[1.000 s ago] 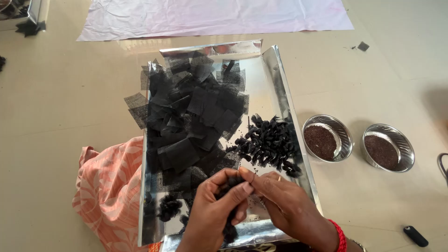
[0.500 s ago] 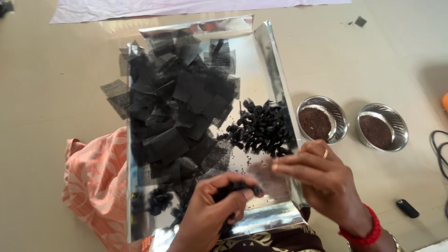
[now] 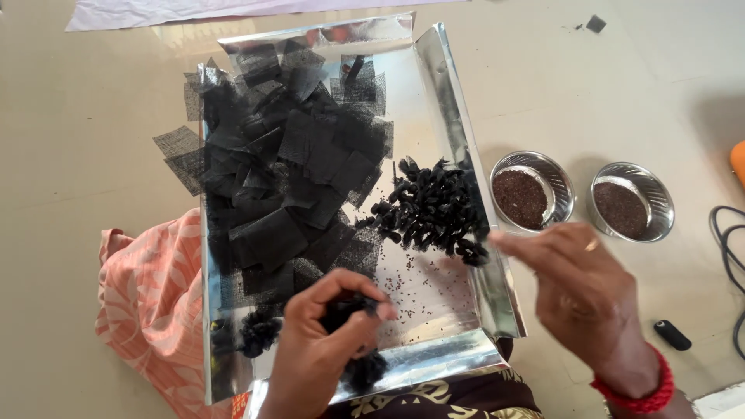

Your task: Assembling small components by placing seeds inside black mesh pieces and folding them on a tray.

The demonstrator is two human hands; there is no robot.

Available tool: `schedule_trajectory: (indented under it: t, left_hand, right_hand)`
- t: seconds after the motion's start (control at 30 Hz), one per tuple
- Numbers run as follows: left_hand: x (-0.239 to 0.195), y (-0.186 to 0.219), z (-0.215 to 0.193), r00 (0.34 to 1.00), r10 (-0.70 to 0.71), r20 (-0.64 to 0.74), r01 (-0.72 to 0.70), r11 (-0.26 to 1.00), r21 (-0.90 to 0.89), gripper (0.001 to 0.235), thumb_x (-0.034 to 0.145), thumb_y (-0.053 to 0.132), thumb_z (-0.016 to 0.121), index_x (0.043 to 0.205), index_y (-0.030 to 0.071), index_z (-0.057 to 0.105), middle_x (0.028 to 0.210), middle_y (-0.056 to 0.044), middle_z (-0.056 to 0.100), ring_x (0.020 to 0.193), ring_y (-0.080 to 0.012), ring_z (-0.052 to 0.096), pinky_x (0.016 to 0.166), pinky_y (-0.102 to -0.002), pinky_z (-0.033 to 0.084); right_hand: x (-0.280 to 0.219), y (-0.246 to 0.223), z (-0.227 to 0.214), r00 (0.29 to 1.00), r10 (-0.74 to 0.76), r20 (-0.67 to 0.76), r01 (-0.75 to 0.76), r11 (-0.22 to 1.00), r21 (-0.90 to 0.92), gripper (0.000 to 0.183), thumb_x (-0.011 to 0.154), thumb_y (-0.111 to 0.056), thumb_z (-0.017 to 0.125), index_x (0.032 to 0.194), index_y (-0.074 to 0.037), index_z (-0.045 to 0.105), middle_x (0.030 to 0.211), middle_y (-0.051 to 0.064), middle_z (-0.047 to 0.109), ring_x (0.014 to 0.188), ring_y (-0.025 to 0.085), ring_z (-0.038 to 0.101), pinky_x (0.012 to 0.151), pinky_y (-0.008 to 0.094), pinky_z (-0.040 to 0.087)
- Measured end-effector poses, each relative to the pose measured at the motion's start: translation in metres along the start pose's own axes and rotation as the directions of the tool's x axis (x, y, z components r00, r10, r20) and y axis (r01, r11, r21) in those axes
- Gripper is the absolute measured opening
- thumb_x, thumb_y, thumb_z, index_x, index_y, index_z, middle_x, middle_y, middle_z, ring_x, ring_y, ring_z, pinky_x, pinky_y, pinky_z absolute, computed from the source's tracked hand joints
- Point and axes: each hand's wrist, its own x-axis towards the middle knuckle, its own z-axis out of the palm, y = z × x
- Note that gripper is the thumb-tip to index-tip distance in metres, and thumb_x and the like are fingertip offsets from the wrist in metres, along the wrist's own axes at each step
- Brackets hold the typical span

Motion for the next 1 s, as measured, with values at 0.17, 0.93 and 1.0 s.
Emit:
schedule_trajectory:
  t: [0.17, 0.93, 1.0]
  left_hand:
    - [0.000, 0.026, -0.001, 0.980, 0.107, -0.166, -0.056, 0.955, 0.290, 0.012, 0.085, -0.002, 0.069, 0.096, 0.000, 0.073, 0.083, -0.004, 0.076, 0.066, -0.0013, 0.061, 0.057, -0.018, 0.046]
    - [0.020, 0.004, -0.001, 0.972, -0.112, -0.206, 0.159, 0.960, 0.231, 0.014, 0.091, 0.012, 0.062, 0.091, -0.002, 0.062, 0.143, -0.022, 0.064, 0.078, -0.0137, 0.079, 0.067, -0.027, 0.061]
    - [0.019, -0.007, -0.005, 0.976, 0.002, -0.219, 0.035, 0.986, 0.165, 0.011, 0.092, 0.009, 0.062, 0.093, -0.002, 0.062, 0.148, -0.026, 0.059, 0.093, -0.0134, 0.075, 0.073, -0.027, 0.063]
  right_hand:
    - [-0.012, 0.007, -0.035, 0.996, 0.057, 0.071, -0.049, 0.993, -0.110, 0.035, 0.076, 0.013, 0.063, 0.100, -0.006, 0.079, 0.102, 0.007, 0.076, 0.101, 0.023, 0.071, 0.093, 0.038, 0.056]
    - [0.075, -0.030, 0.072, 0.870, -0.173, 0.462, 0.105, 0.980, 0.170, 0.065, 0.081, 0.005, 0.067, 0.144, -0.006, 0.056, 0.140, 0.011, 0.061, 0.119, 0.028, 0.058, 0.099, 0.042, 0.043]
    - [0.070, -0.031, 0.068, 0.834, -0.120, 0.538, 0.061, 0.990, 0.126, 0.055, 0.077, 0.003, 0.071, 0.130, -0.011, 0.066, 0.134, 0.006, 0.066, 0.115, 0.024, 0.060, 0.095, 0.039, 0.042]
